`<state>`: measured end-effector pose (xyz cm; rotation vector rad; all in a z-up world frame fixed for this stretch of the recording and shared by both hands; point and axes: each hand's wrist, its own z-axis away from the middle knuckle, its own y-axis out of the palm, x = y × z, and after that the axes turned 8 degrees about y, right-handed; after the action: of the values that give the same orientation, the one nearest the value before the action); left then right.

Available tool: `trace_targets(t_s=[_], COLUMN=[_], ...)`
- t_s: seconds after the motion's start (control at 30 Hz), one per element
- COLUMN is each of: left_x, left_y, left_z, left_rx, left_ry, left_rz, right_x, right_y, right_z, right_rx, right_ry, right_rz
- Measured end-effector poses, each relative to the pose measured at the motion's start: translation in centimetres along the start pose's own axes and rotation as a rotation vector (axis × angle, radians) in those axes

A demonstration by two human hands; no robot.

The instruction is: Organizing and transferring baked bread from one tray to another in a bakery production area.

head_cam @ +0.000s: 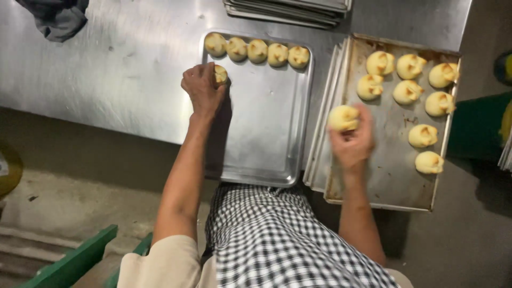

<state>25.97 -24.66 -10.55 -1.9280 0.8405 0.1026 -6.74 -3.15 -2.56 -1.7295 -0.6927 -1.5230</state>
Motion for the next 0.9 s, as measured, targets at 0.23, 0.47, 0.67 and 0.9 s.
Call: trace_targets(t_s=[0.23,0.47,0.67,0.9], left_x=[2.8,2.9,3.2,4.4], left_y=[0.5,-0.2,0.0,1.5], left_z=[-2.7,-2.2,-1.9,-1.2], left_rx=[0.097,0.05,0.016,0.054], left_ry=[0.007,-0.062,-0.041,0.065], left_rz=[0.127,0.35,0.373,0.327], right_x=[-1.4,-5.8,-5.4,-7.3], right_y=[19.8,28.3,29.4,27.1], right_z=[-0.8,-3.6,-3.1,-3.0], right_rx=[0.186,0.051,0.101,0.114], right_ry=[-0.12,-0.198,-0.149,-0.078], right_rz=[0.585,0.628,0.45,0.366])
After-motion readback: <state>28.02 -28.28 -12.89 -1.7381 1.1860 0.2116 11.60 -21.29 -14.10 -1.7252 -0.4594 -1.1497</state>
